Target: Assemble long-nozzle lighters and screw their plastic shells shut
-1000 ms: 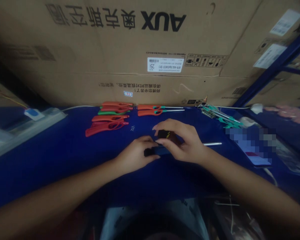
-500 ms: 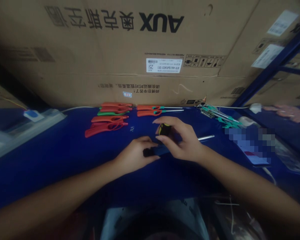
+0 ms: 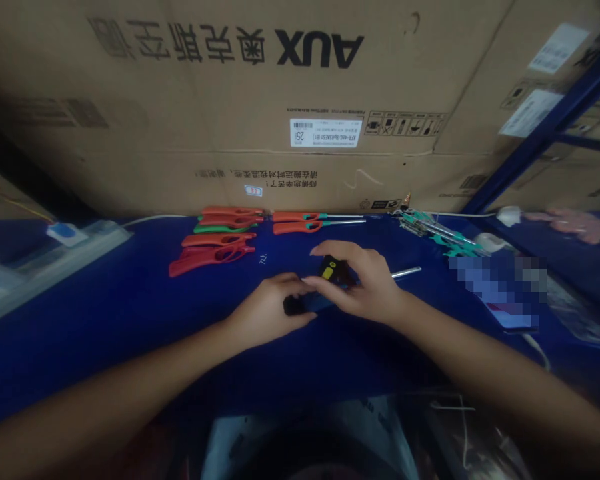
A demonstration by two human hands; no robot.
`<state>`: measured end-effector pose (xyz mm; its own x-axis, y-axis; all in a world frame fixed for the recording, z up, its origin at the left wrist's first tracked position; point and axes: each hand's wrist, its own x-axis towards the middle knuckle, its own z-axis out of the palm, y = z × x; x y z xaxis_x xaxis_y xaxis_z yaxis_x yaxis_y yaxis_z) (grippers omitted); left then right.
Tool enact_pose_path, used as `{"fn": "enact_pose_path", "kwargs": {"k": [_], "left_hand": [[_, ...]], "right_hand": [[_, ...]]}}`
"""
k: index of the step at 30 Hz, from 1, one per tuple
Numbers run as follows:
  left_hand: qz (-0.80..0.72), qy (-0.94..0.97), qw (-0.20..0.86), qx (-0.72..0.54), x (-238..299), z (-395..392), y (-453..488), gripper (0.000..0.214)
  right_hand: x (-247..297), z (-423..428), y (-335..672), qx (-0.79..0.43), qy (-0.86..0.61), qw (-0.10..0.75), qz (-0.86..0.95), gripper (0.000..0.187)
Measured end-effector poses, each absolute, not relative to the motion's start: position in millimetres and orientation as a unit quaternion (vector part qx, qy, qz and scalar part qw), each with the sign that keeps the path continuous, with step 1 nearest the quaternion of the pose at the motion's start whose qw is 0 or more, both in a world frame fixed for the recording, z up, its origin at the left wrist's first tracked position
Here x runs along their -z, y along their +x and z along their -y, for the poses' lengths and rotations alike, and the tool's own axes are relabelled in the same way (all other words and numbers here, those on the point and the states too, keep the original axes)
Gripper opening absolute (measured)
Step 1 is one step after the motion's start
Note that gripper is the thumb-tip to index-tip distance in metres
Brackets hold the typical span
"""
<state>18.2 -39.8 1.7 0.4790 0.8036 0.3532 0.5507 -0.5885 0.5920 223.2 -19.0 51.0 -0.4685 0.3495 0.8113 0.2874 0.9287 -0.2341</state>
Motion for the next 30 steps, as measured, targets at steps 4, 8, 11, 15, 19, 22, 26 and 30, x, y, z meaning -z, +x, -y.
{"fn": "enact_pose_path", "kwargs": {"k": [4,8,11,15,19,22,26,30], "left_hand": [[-0.406,0.848,0.185,-0.285,-7.1,40.2,15.7,0.024],[-0.413,0.871,0.149,-0.218,-19.4,40.9,7.8,0.033],[-0.423,0.887,0.113,-0.149,-30.1,43.5,3.8,0.034],[-0.439,0.887,0.085,-0.116,-37.8,49.6,9.5,0.031],[-0.455,0.882,0.093,-0.082,-37.2,50.5,15.4,0.023],[-0.445,0.886,0.097,-0.089,-34.1,42.0,11.1,0.022],[-0.423,0.892,0.09,-0.131,-34.1,17.1,-0.7,0.022],[-0.435,0.884,0.056,-0.161,-46.5,-18.6,-10.3,0.027]], "right_hand": [[-51.2,14.0,223.3,0.029,-0.226,0.53,0.817,0.03],[-65.4,-8.3,240.4,-0.032,-0.3,0.588,0.751,0.032],[-76.7,-31.4,266.9,0.002,-0.392,0.496,0.774,0.03],[-77.1,-47.7,297.2,0.059,-0.528,0.345,0.773,0.011],[-64.5,-48.6,307.4,0.052,-0.646,0.21,0.732,0.021],[-55.2,-50.2,310.2,0.009,-0.697,0.112,0.708,0.028],[-46.6,-56.5,317.7,-0.034,-0.71,0.045,0.702,0.033],[-43.5,-61.8,326.2,-0.058,-0.71,0.001,0.702,0.039]]}}
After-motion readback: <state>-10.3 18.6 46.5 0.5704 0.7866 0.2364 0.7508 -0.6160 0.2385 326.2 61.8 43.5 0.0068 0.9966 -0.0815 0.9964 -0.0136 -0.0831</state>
